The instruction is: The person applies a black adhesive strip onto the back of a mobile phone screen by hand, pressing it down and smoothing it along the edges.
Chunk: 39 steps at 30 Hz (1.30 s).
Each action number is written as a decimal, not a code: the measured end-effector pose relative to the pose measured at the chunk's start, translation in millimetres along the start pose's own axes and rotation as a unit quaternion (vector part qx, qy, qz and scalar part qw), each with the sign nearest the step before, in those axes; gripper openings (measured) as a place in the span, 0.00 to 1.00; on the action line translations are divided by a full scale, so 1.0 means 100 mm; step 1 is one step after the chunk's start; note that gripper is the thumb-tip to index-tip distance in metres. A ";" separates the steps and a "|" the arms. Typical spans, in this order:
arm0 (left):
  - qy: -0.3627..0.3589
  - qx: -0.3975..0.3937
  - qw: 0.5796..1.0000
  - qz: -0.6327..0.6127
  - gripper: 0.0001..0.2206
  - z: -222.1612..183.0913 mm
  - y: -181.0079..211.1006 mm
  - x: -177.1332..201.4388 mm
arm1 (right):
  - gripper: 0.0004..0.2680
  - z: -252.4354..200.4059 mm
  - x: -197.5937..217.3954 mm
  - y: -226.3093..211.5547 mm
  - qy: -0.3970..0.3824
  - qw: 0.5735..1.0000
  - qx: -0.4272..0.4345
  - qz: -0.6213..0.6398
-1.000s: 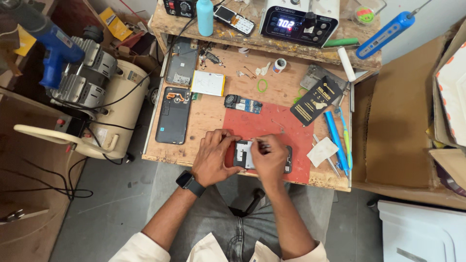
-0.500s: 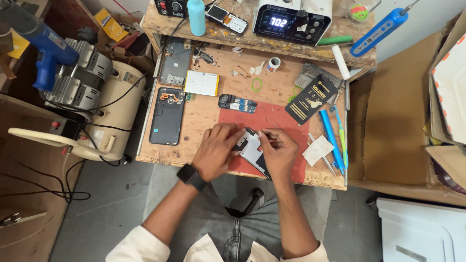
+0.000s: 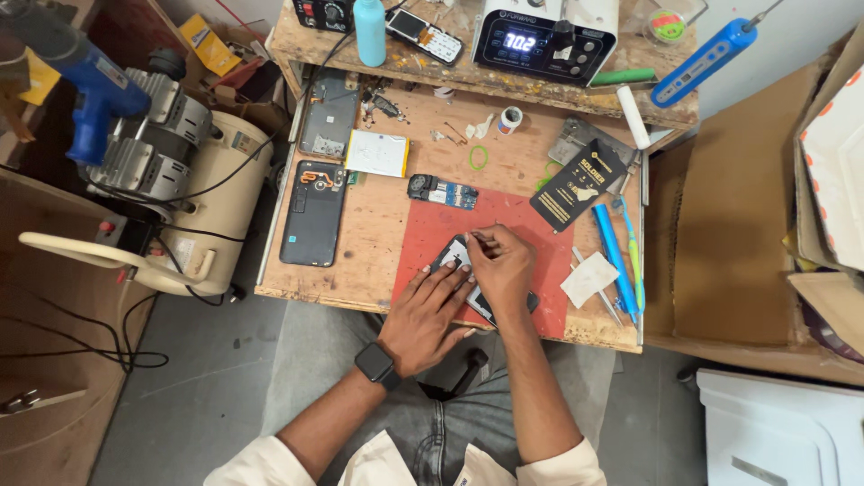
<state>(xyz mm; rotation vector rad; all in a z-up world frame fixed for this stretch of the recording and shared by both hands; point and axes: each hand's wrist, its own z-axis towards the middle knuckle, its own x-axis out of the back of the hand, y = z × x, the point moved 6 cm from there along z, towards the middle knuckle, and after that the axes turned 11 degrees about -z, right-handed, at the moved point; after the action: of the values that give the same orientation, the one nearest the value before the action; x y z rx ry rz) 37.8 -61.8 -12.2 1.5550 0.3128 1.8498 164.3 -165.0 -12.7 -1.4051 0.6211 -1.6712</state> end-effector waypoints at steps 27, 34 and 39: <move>0.017 -0.015 1.000 -0.020 0.34 -0.01 -0.02 0.05 | 0.02 -0.03 -0.05 0.06 0.012 0.999 -0.019 0.035; -0.033 -0.023 0.999 -0.032 0.37 0.08 -0.05 0.20 | 0.02 -0.05 -0.04 0.01 0.026 0.999 0.010 -0.017; -0.042 -0.052 0.998 0.004 0.38 0.10 -0.06 0.22 | 0.02 -0.04 -0.06 0.05 0.024 0.999 -0.005 0.021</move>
<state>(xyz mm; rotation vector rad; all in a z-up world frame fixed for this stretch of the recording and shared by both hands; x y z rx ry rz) 48.2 -45.8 3.9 1.5588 0.1690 1.7710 162.3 -162.8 -21.4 -1.3534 0.6836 -1.6747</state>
